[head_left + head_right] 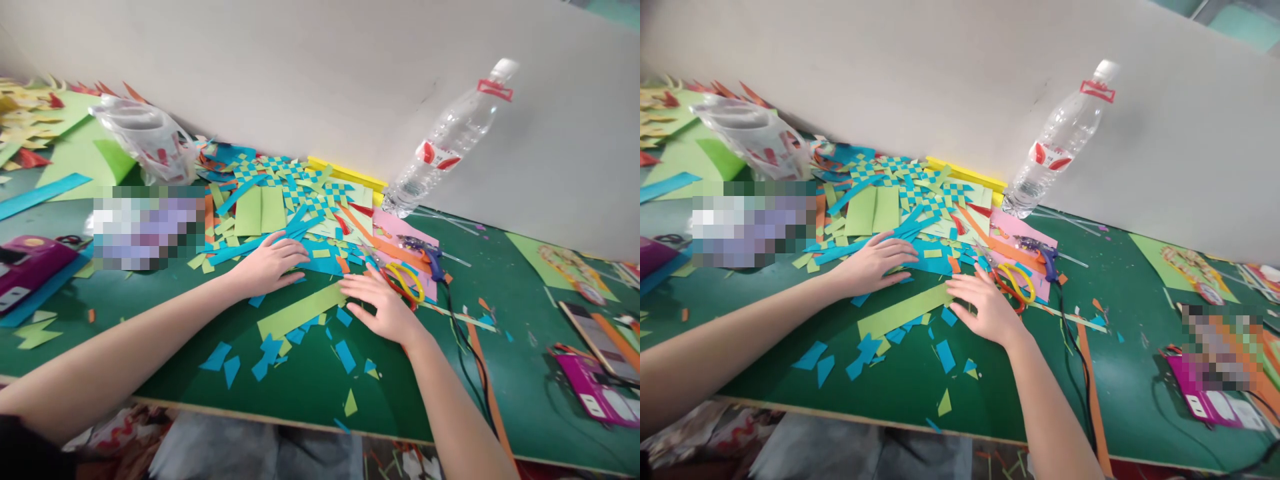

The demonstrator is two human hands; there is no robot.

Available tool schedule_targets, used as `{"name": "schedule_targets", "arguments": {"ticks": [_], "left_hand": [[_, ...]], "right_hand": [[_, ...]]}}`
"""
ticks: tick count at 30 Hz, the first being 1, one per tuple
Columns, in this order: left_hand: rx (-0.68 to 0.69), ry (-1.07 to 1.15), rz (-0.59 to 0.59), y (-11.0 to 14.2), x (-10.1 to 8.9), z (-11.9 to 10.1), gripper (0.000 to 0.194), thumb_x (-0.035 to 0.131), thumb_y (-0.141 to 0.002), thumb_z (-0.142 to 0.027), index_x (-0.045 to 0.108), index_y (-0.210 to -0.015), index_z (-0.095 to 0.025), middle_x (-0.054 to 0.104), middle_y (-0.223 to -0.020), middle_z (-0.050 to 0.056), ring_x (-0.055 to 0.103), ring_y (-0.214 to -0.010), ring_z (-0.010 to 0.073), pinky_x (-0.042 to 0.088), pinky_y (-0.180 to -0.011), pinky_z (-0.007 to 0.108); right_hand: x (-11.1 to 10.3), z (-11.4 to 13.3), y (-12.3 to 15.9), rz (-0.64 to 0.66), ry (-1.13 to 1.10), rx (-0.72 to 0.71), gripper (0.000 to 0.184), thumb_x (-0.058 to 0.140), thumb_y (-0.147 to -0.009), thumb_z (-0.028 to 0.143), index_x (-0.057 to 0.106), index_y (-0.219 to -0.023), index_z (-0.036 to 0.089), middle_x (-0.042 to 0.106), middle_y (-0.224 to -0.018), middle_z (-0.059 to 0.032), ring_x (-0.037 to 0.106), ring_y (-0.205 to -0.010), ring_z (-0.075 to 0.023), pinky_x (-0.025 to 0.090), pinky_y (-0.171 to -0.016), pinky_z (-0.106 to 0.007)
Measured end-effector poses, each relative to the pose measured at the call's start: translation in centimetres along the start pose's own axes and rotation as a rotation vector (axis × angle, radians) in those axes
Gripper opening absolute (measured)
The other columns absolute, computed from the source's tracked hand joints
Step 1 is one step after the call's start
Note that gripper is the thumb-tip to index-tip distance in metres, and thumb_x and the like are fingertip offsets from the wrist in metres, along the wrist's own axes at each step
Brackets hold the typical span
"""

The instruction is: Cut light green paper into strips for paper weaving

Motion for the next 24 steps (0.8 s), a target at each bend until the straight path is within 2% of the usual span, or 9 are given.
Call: {"name": "schedule_targets", "arguments": {"ticks": [3, 6, 11, 17, 24], "left_hand": [[0.122, 0.03, 0.053, 0.1, 0.1, -1.4, 0.035, 0.05, -0.094, -0.043, 0.058, -0.123, -0.025, 0.061, -0.129, 0.006, 0.047, -0.129, 0.0234, 0.021, -0.116, 0.048], [0.222, 0.086, 0.121, 0.2, 0.3, -2.5, 0.046, 0.056, -0.089, -0.051, 0.056, -0.127, -0.026, 0.058, -0.134, 0.006, 0.043, -0.134, 0.0255, 0.019, -0.118, 0.047], [0.256, 0.106, 0.173, 0.4, 0.7, -2.6, 0.065, 0.062, -0.078, -0.064, 0.054, -0.13, -0.026, 0.054, -0.139, 0.008, 0.037, -0.137, 0.0296, 0.017, -0.118, 0.049], [0.247, 0.091, 0.167, 0.3, 0.6, -2.3, 0.055, 0.06, -0.08, -0.062, 0.06, -0.122, -0.026, 0.056, -0.136, 0.008, 0.038, -0.136, 0.0285, 0.018, -0.118, 0.047], [0.212, 0.011, 0.075, 0.2, 0.7, -1.3, 0.035, 0.054, -0.093, -0.044, 0.059, -0.12, -0.023, 0.06, -0.131, 0.006, 0.044, -0.131, 0.025, 0.02, -0.116, 0.045]], "right_hand": [[-1.0, -0.5, -0.1, -0.134, 0.112, 0.056, 0.016, 0.056, -0.09, 0.026, 0.069, -0.099, 0.026, 0.073, -0.107, -0.0015, 0.063, -0.108, -0.0222, 0.023, -0.115, -0.059], [-1.4, -0.9, -0.1, -0.199, 0.203, 0.086, 0.016, 0.053, -0.091, 0.022, 0.068, -0.091, 0.026, 0.074, -0.097, -0.0002, 0.064, -0.099, -0.0209, 0.022, -0.115, -0.057], [-1.0, -1.4, -0.1, -0.207, 0.278, 0.123, 0.02, 0.05, -0.09, 0.019, 0.067, -0.1, 0.024, 0.071, -0.108, -0.0038, 0.062, -0.103, -0.0227, 0.024, -0.114, -0.058], [-0.4, -1.9, 0.0, -0.127, 0.283, 0.152, 0.021, 0.052, -0.089, 0.021, 0.067, -0.103, 0.024, 0.069, -0.115, -0.0057, 0.06, -0.11, -0.0251, 0.025, -0.113, -0.06], [-0.6, -1.9, 0.1, -0.128, 0.284, 0.19, 0.016, 0.057, -0.088, 0.028, 0.066, -0.101, 0.022, 0.069, -0.114, -0.0054, 0.06, -0.111, -0.025, 0.017, -0.115, -0.061]]}}
Point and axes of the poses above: each hand's wrist, its own y-axis away from the middle knuckle, its own x-axis out of the palm, z = x × y, the point moved 5 cm from there along -y, towards the middle knuckle
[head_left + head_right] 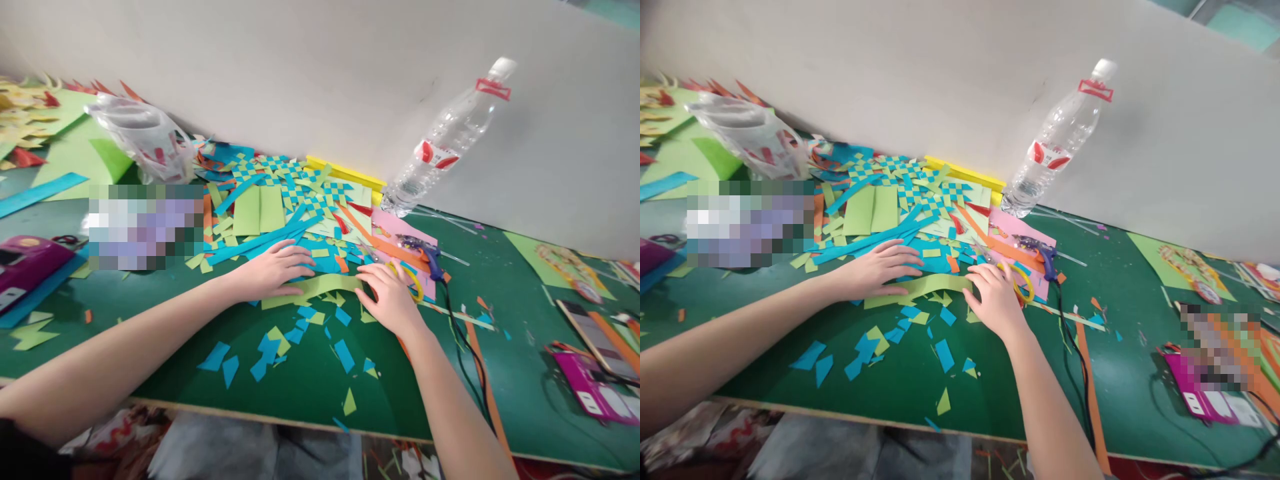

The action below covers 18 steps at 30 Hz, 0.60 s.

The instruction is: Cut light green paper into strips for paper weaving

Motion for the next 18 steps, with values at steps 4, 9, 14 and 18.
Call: {"name": "schedule_targets", "arguments": {"ticks": [4, 9, 14, 18], "left_hand": [[0.01, -0.026, -0.007, 0.12, 0.2, 0.25, 0.03, 0.051, -0.095, -0.042, 0.061, -0.115, -0.022, 0.061, -0.129, 0.006, 0.045, -0.13, 0.0244, 0.02, -0.115, 0.044], [0.01, -0.009, -0.007, 0.1, 0.26, 0.22, 0.026, 0.051, -0.095, -0.04, 0.064, -0.11, -0.024, 0.062, -0.127, 0.004, 0.047, -0.128, 0.0236, 0.021, -0.114, 0.044], [-0.071, 0.052, -0.06, 0.03, 0.0, 0.67, 0.026, 0.045, -0.098, -0.037, 0.064, -0.111, -0.024, 0.065, -0.123, 0.003, 0.05, -0.124, 0.021, 0.022, -0.114, 0.044], [-0.131, 0.089, -0.099, 0.05, -0.41, 0.95, 0.028, 0.042, -0.099, -0.037, 0.066, -0.108, -0.025, 0.067, -0.118, 0.001, 0.054, -0.12, 0.0198, 0.021, -0.115, 0.044]], "right_hand": [[0.15, 0.28, 0.09, 0.044, -0.038, -0.032, 0.029, 0.061, -0.087, 0.038, 0.063, -0.111, 0.022, 0.066, -0.12, -0.0061, 0.057, -0.116, -0.0262, 0.014, -0.116, -0.061], [0.66, 0.13, 0.19, 0.076, -0.052, -0.043, 0.024, 0.059, -0.09, 0.033, 0.064, -0.111, 0.023, 0.068, -0.119, -0.0045, 0.059, -0.113, -0.0246, 0.015, -0.116, -0.061], [0.66, 0.0, 0.25, 0.064, -0.049, -0.045, 0.02, 0.059, -0.09, 0.031, 0.066, -0.108, 0.023, 0.069, -0.115, -0.0034, 0.062, -0.107, -0.0231, 0.017, -0.115, -0.062], [0.49, 0.1, 0.24, 0.048, -0.043, -0.056, 0.02, 0.06, -0.09, 0.03, 0.067, -0.107, 0.024, 0.07, -0.114, -0.0033, 0.064, -0.105, -0.0229, 0.017, -0.115, -0.062]]}}
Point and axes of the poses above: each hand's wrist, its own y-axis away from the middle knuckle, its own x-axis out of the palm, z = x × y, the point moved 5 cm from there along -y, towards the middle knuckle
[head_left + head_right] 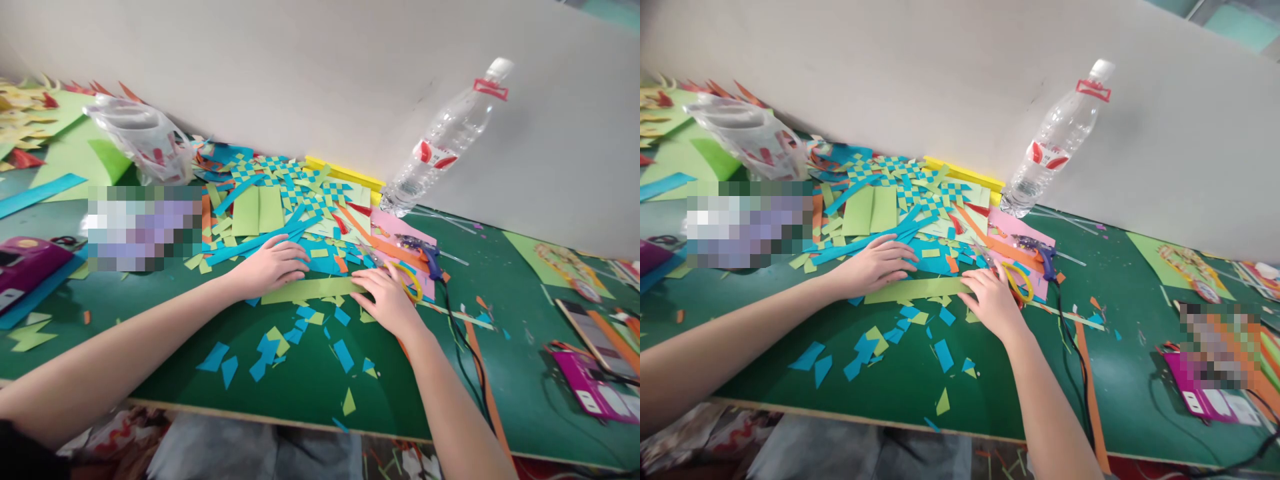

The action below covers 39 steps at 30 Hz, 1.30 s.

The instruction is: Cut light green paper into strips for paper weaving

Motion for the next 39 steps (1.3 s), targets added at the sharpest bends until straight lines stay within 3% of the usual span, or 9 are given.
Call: {"name": "schedule_targets", "arguments": {"ticks": [8, 15, 19, 22, 27, 31, 33, 36, 39], "left_hand": [[-0.171, 0.121, -0.122, -0.1, -1.3, 0.9, 0.037, 0.034, -0.1, -0.034, 0.069, -0.099, -0.022, 0.07, -0.109, 0.004, 0.06, -0.107, 0.0198, 0.03, -0.108, 0.043], [-0.447, 0.236, -0.287, 0.3, -2.3, 2.5, 0.046, 0.028, -0.1, -0.04, 0.068, -0.1, -0.019, 0.071, -0.103, 0.006, 0.062, -0.1, 0.0209, 0.042, -0.096, 0.037], [-0.527, 0.276, -0.358, 0.5, -2.6, 3.0, 0.045, 0.029, -0.098, -0.042, 0.067, -0.102, -0.018, 0.071, -0.102, 0.007, 0.063, -0.1, 0.0214, 0.045, -0.094, 0.035], [-0.571, 0.286, -0.369, 0.6, -2.6, 3.2, 0.039, 0.034, -0.096, -0.04, 0.064, -0.108, -0.018, 0.071, -0.099, 0.006, 0.064, -0.098, 0.0215, 0.047, -0.091, 0.035], [-0.499, 0.164, -0.311, 0.4, -2.2, 3.0, 0.03, 0.039, -0.093, -0.031, 0.061, -0.108, -0.018, 0.069, -0.096, 0.005, 0.063, -0.097, 0.0223, 0.045, -0.093, 0.038], [-0.314, 0.091, -0.234, 0.0, -1.8, 1.8, 0.029, 0.038, -0.095, -0.03, 0.064, -0.101, -0.018, 0.069, -0.096, 0.007, 0.061, -0.096, 0.0227, 0.044, -0.091, 0.039], [-0.199, 0.069, -0.18, -0.2, -1.8, 0.7, 0.028, 0.04, -0.096, -0.03, 0.065, -0.101, -0.019, 0.069, -0.1, 0.007, 0.059, -0.099, 0.0228, 0.043, -0.093, 0.04], [-0.051, 0.112, -0.066, -0.4, -1.3, -1.0, 0.03, 0.041, -0.097, -0.034, 0.062, -0.114, -0.02, 0.067, -0.113, 0.008, 0.057, -0.11, 0.0231, 0.04, -0.1, 0.041], [-0.016, 0.207, 0.026, -0.2, -0.4, -1.7, 0.038, 0.041, -0.098, -0.039, 0.055, -0.128, -0.021, 0.06, -0.126, 0.011, 0.05, -0.123, 0.0257, 0.038, -0.104, 0.042]], "right_hand": [[-0.2, 0.3, -0.2, -0.063, 0.022, -0.058, 0.021, 0.048, -0.095, 0.02, 0.068, -0.09, 0.021, 0.074, -0.104, -0.0032, 0.067, -0.096, -0.0207, 0.023, -0.113, -0.059], [-0.5, 0.4, -0.5, -0.193, -0.017, -0.012, 0.021, 0.048, -0.091, 0.015, 0.059, -0.074, 0.021, 0.075, -0.092, -0.0037, 0.068, -0.086, -0.0195, 0.033, -0.106, -0.053], [-1.2, -0.7, -0.2, -0.35, -0.059, 0.113, 0.016, 0.047, -0.09, 0.019, 0.056, -0.076, 0.021, 0.067, -0.075, -0.0045, 0.063, -0.074, -0.0203, 0.047, -0.08, -0.039], [-1.5, -1.8, 0.3, -0.402, -0.083, 0.244, 0.017, 0.043, -0.091, 0.023, 0.052, -0.077, 0.021, 0.058, -0.067, -0.0023, 0.057, -0.065, -0.019, 0.044, -0.061, -0.032], [-1.7, -2.7, 0.1, -0.413, -0.334, 0.472, 0.022, 0.04, -0.095, 0.037, 0.048, -0.079, 0.023, 0.05, -0.055, 0.0031, 0.052, -0.052, -0.0171, 0.04, -0.054, -0.03], [-0.9, -1.8, -2.1, -0.347, -0.989, 0.598, 0.035, 0.044, -0.092, 0.053, 0.045, -0.073, 0.024, 0.052, -0.057, 0.0035, 0.052, -0.048, -0.0135, 0.045, -0.052, -0.029], [-0.3, -0.7, -3.4, -0.309, -1.188, 0.602, 0.035, 0.055, -0.086, 0.055, 0.047, -0.073, 0.023, 0.047, -0.056, 0.0057, 0.047, -0.045, -0.0111, 0.046, -0.05, -0.028], [1.1, 1.2, -5.0, -0.279, -1.266, 0.58, 0.038, 0.059, -0.083, 0.056, 0.047, -0.07, 0.023, 0.043, -0.052, 0.0069, 0.043, -0.042, -0.0096, 0.044, -0.047, -0.027], [2.9, 2.8, -5.6, -0.246, -1.157, 0.585, 0.035, 0.058, -0.083, 0.057, 0.056, -0.077, 0.022, 0.048, -0.051, 0.005, 0.046, -0.042, -0.0115, 0.039, -0.041, -0.025]]}}
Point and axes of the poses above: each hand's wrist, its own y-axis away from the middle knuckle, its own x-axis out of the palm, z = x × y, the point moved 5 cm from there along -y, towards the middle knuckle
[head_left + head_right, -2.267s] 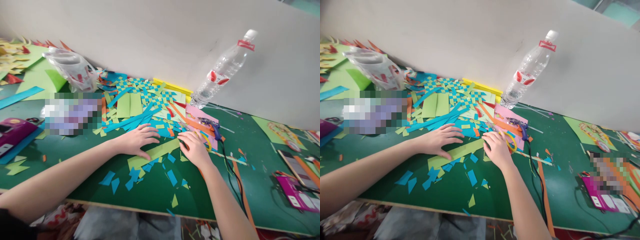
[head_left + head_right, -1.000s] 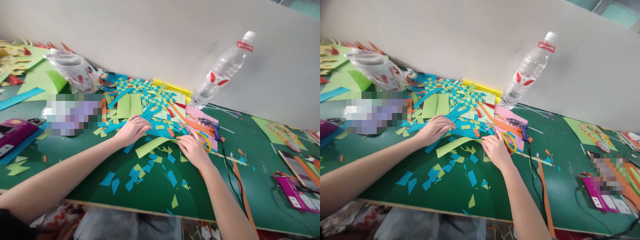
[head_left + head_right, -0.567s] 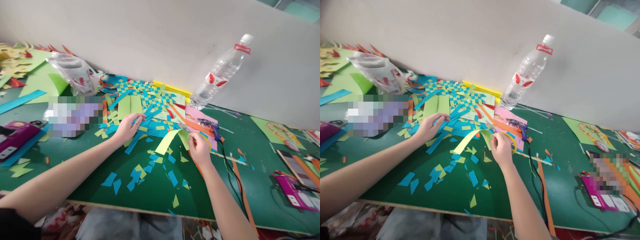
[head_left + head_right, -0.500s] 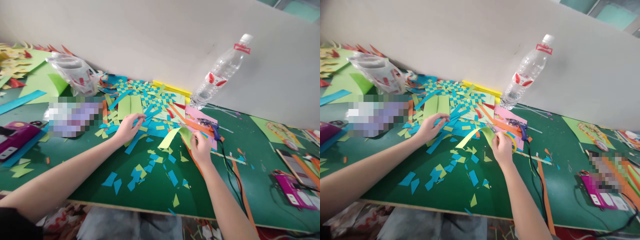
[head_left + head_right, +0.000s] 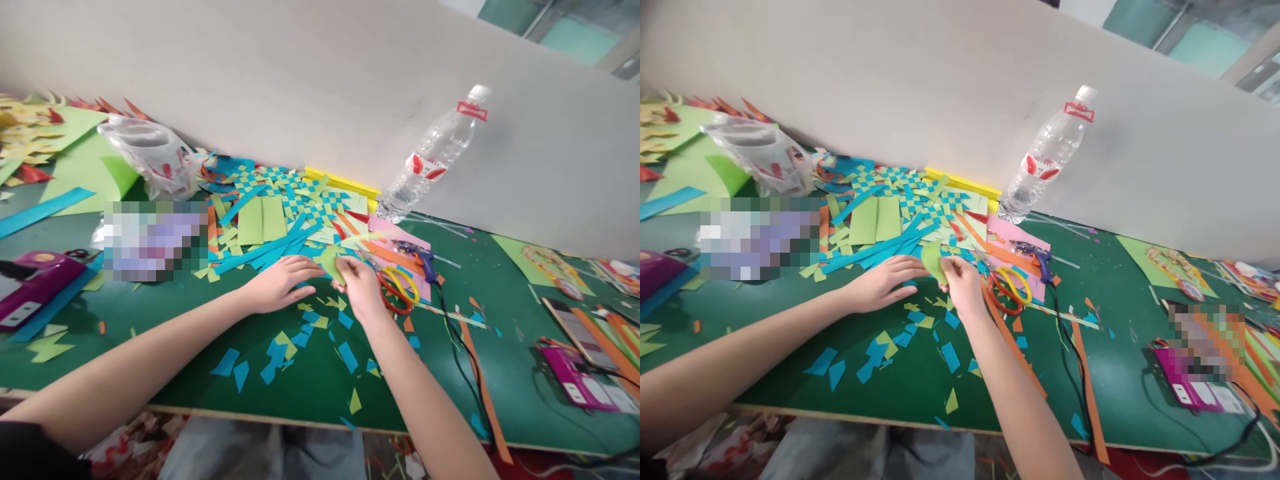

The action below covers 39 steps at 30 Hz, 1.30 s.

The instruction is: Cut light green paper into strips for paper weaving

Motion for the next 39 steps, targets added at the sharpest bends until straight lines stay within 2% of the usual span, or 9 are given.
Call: {"name": "schedule_targets", "arguments": {"ticks": [3, 6, 10, 15, 18, 20, 25, 29, 39], "left_hand": [[-0.025, 0.108, -0.025, 0.1, 0.6, 0.5, 0.045, 0.048, -0.092, -0.05, 0.059, -0.122, -0.02, 0.063, -0.122, 0.012, 0.054, -0.119, 0.0292, 0.042, -0.102, 0.042], [-0.137, 0.202, -0.084, 0.0, 0.4, 1.3, 0.05, 0.053, -0.087, -0.056, 0.061, -0.118, -0.017, 0.066, -0.115, 0.013, 0.06, -0.108, 0.0292, 0.047, -0.095, 0.04], [-0.311, 0.402, -0.173, 0.0, -0.7, 1.8, 0.043, 0.045, -0.092, -0.051, 0.063, -0.11, -0.016, 0.068, -0.1, 0.009, 0.064, -0.091, 0.0241, 0.052, -0.081, 0.035], [-0.515, 0.569, -0.351, 0.5, -1.2, 3.2, 0.041, 0.041, -0.094, -0.051, 0.066, -0.102, -0.019, 0.06, -0.077, 0.002, 0.058, -0.067, 0.0153, 0.05, -0.06, 0.026], [-0.51, 0.758, -0.364, 0.4, -0.7, 3.6, 0.039, 0.045, -0.093, -0.052, 0.063, -0.103, -0.018, 0.054, -0.062, -0.001, 0.053, -0.052, 0.0127, 0.048, -0.05, 0.025], [-0.493, 0.854, -0.362, 0.2, -0.4, 3.7, 0.037, 0.046, -0.093, -0.051, 0.061, -0.101, -0.019, 0.054, -0.058, -0.002, 0.053, -0.049, 0.0127, 0.047, -0.048, 0.026], [-0.497, 0.881, -0.412, 0.2, -0.5, 3.9, 0.034, 0.047, -0.093, -0.052, 0.057, -0.098, -0.02, 0.057, -0.061, -0.002, 0.057, -0.052, 0.0135, 0.05, -0.053, 0.027], [-0.494, 0.857, -0.418, 0.2, -0.7, 3.7, 0.035, 0.047, -0.092, -0.054, 0.056, -0.094, -0.02, 0.059, -0.071, -0.002, 0.06, -0.054, 0.0131, 0.052, -0.059, 0.028], [-0.445, 0.748, -0.336, 0.1, -0.8, 3.3, 0.035, 0.037, -0.096, -0.053, 0.05, -0.088, -0.021, 0.06, -0.067, -0.003, 0.063, -0.065, 0.0157, 0.05, -0.076, 0.032]], "right_hand": [[1.4, -0.7, 0.5, 0.08, 0.168, -0.04, 0.033, 0.057, -0.084, 0.054, 0.062, -0.084, 0.022, 0.059, -0.06, 0.0014, 0.048, -0.043, -0.0122, 0.039, -0.039, -0.026], [1.0, -0.4, 1.1, 0.067, 0.313, -0.165, 0.028, 0.054, -0.088, 0.048, 0.065, -0.097, 0.023, 0.061, -0.061, 0.0014, 0.052, -0.046, -0.0134, 0.042, -0.044, -0.026], [0.5, 0.2, 1.7, 0.115, 0.535, -0.37, 0.024, 0.051, -0.092, 0.04, 0.066, -0.099, 0.023, 0.058, -0.056, 0.0026, 0.056, -0.05, -0.0148, 0.046, -0.051, -0.027], [0.0, 0.3, 1.9, 0.036, 0.625, -0.494, 0.023, 0.05, -0.094, 0.039, 0.063, -0.102, 0.023, 0.061, -0.06, 0.0014, 0.059, -0.052, -0.0155, 0.048, -0.055, -0.027], [-0.3, 0.6, 1.9, 0.01, 0.643, -0.554, 0.02, 0.048, -0.095, 0.038, 0.062, -0.096, 0.023, 0.066, -0.068, -0.0013, 0.063, -0.059, -0.0165, 0.051, -0.061, -0.028], [-0.5, 1.2, 2.1, -0.017, 0.675, -0.629, 0.018, 0.05, -0.094, 0.037, 0.062, -0.095, 0.024, 0.07, -0.081, -0.005, 0.067, -0.076, -0.0197, 0.054, -0.073, -0.033], [-0.4, 2.5, 2.6, -0.042, 0.749, -0.761, 0.025, 0.066, -0.083, 0.044, 0.059, -0.098, 0.025, 0.068, -0.115, -0.0094, 0.06, -0.111, -0.0266, 0.045, -0.097, -0.046], [-0.1, 2.4, 2.6, -0.012, 0.788, -0.791, 0.019, 0.066, -0.084, 0.04, 0.058, -0.091, 0.025, 0.067, -0.12, -0.0088, 0.059, -0.112, -0.0261, 0.043, -0.099, -0.047], [0.1, 1.3, 2.1, 0.042, 0.806, -0.714, 0.015, 0.064, -0.086, 0.039, 0.058, -0.087, 0.025, 0.071, -0.112, -0.0058, 0.064, -0.103, -0.023, 0.042, -0.099, -0.045]]}}
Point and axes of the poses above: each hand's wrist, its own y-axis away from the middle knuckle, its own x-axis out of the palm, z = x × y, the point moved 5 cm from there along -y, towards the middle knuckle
